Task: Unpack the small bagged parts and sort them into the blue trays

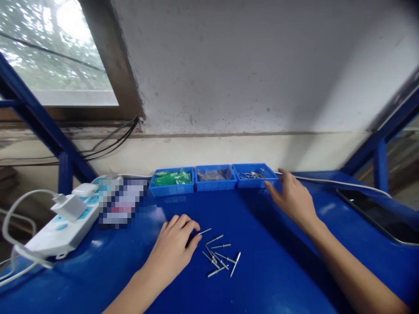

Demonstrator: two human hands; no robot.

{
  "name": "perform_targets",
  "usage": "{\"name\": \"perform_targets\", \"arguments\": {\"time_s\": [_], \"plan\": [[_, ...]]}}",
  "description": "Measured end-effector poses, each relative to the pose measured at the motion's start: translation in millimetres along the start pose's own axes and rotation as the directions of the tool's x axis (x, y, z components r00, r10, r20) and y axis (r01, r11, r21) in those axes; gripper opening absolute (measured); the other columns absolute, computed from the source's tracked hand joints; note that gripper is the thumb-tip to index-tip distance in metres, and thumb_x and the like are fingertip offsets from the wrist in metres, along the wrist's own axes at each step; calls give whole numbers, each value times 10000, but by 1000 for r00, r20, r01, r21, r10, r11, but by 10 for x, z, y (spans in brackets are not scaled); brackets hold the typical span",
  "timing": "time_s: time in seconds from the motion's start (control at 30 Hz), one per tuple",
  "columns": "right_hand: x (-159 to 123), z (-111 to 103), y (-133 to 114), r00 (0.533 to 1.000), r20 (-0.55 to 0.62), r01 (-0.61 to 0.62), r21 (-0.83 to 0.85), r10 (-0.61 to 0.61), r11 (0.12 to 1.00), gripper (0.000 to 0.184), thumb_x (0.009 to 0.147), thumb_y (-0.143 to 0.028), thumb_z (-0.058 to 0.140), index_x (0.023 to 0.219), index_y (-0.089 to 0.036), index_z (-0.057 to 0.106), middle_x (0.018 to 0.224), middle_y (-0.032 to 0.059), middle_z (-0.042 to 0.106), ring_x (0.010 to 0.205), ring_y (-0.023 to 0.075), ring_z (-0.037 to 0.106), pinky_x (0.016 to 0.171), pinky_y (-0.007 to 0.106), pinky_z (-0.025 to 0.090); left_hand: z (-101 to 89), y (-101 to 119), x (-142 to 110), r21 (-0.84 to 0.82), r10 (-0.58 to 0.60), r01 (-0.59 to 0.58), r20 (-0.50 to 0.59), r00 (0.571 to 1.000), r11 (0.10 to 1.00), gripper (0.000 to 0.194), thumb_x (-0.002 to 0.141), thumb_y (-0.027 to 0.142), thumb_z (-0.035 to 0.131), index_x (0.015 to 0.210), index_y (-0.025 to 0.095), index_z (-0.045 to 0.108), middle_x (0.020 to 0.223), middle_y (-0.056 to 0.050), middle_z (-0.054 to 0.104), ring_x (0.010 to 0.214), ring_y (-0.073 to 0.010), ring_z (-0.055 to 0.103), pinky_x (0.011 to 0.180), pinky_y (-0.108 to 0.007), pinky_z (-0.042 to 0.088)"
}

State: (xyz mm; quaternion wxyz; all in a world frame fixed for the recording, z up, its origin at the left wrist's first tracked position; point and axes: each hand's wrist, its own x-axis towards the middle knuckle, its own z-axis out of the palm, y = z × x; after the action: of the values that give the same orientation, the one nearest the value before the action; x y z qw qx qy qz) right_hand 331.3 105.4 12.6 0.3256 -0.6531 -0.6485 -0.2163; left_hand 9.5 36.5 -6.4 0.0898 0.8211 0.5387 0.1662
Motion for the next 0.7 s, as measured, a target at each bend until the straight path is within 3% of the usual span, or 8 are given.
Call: {"name": "perform_targets", "arguments": {"time_s": [0.07,0.17,0.27,0.37,0.5,0.7], "plan": [[-80,37,-19,988,154,-8,24,4,1000,487,862,-448,481,1230,-130,442,939,131,642,813,278,626,645,355,463,6,12,5,22,4,-4,14,1000,1000,144,897,265,437,883,235,577,928,-20,578,872,-226,511,737,-381,382],[-256,-5,-304,945,273,120,229,-182,966,392,894,-407,444,1200,-164,478,999,128,628,906,263,611,740,376,479,-4,50,15,24,-14,13,15,1000,1000,162,903,238,420,833,219,565,890,-20,585,848,-221,507,713,-364,372],[-419,-112,-673,839,295,304,443,-457,843,317,904,-358,450,1175,-206,510,1025,102,618,937,238,584,809,392,454,-20,88,22,-62,-23,23,-2,1000,998,172,912,238,414,815,214,554,843,-15,594,826,-208,507,722,-355,382],[-541,-201,-912,763,261,389,545,-592,742,229,896,-298,480,1091,-210,562,956,79,626,851,206,573,770,364,428,-35,140,16,-194,11,-15,-24,1000,981,174,921,243,411,811,211,542,807,-5,588,803,-186,509,751,-341,400],[-603,-244,-983,748,183,435,591,-638,679,159,911,-206,437,893,-185,594,798,54,611,713,156,524,661,294,367,-48,214,-6,-283,28,-36,-33,999,958,182,929,241,399,804,209,528,796,1,576,792,-171,512,746,-320,413],[-574,-246,-941,771,173,407,606,-613,684,152,912,-165,408,862,-170,552,764,46,592,670,145,485,639,281,333,-47,230,-30,-365,13,-31,-53,999,930,85,913,255,439,882,219,509,847,2,559,832,-153,531,749,-289,435]]}}
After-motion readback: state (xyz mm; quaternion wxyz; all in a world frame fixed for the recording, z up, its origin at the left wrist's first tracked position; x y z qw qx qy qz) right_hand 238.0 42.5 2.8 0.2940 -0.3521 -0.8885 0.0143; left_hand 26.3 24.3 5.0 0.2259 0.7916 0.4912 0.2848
